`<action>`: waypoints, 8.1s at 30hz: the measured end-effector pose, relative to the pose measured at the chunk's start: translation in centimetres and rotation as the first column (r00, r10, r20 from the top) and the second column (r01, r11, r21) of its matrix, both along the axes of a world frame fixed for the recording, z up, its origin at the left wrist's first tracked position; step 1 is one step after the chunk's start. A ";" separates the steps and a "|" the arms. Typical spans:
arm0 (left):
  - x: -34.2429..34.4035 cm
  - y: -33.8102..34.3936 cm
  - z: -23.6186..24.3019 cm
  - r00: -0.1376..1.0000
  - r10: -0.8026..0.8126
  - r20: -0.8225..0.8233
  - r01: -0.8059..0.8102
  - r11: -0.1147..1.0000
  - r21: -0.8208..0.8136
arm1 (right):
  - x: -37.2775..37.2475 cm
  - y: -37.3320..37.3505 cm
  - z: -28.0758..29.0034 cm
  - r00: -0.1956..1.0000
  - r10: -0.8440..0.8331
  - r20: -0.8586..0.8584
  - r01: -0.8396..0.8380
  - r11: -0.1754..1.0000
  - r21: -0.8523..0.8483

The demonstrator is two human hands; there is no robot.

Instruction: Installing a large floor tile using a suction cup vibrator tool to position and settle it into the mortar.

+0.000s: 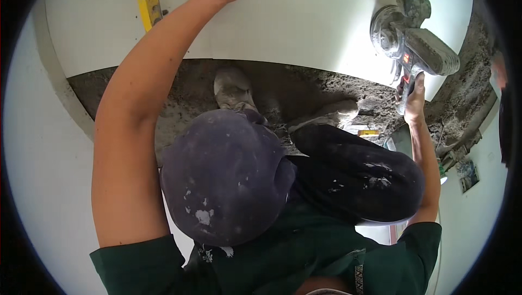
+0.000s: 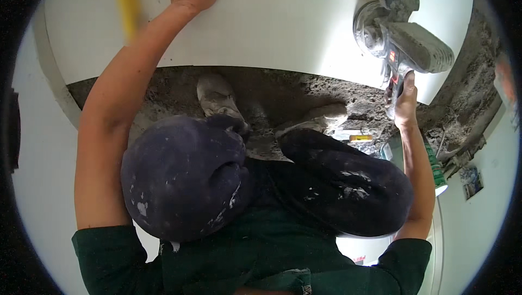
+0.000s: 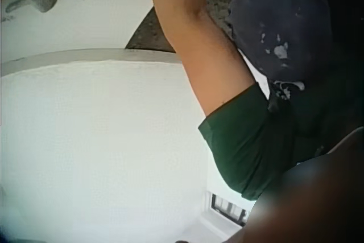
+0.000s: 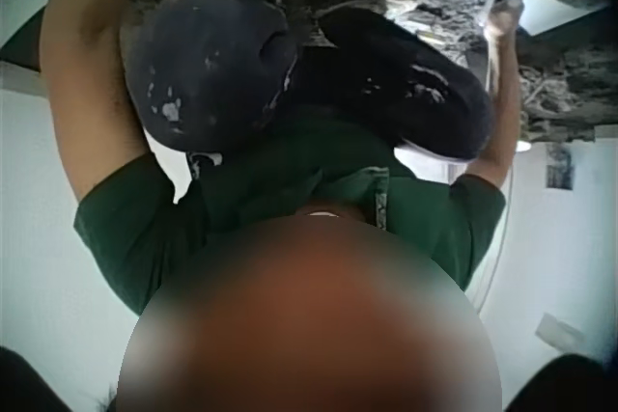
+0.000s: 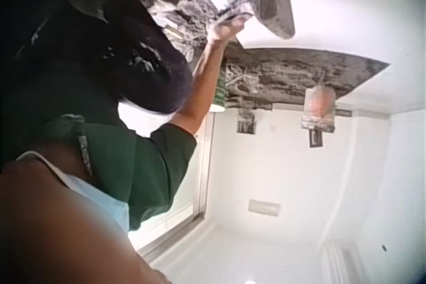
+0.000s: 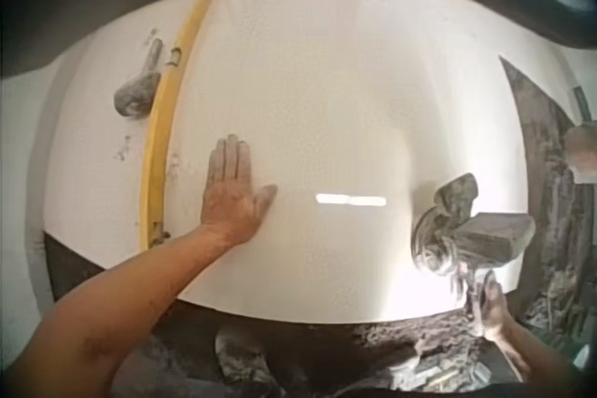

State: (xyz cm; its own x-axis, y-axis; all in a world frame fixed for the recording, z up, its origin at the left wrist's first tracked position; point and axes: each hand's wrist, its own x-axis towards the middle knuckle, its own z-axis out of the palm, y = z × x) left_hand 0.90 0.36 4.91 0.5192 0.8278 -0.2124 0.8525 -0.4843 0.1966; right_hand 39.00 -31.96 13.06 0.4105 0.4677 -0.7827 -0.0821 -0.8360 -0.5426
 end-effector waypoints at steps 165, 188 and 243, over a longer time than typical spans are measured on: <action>0.5 -0.6 -1.0 0.987 -0.054 0.150 0.040 0.995 0.093 | 12.1 41.6 -1.6 0.964 -0.247 0.100 0.213 0.939 0.270; -0.5 -0.7 -0.9 0.978 -0.044 0.205 0.027 0.996 0.086 | 7.8 38.4 -1.6 0.939 -0.322 0.117 0.286 0.925 0.250; 1.7 0.2 -0.5 0.988 -0.150 -0.016 0.150 0.960 0.235 | -3.9 5.3 -1.8 0.849 -0.513 0.126 0.519 0.855 -0.017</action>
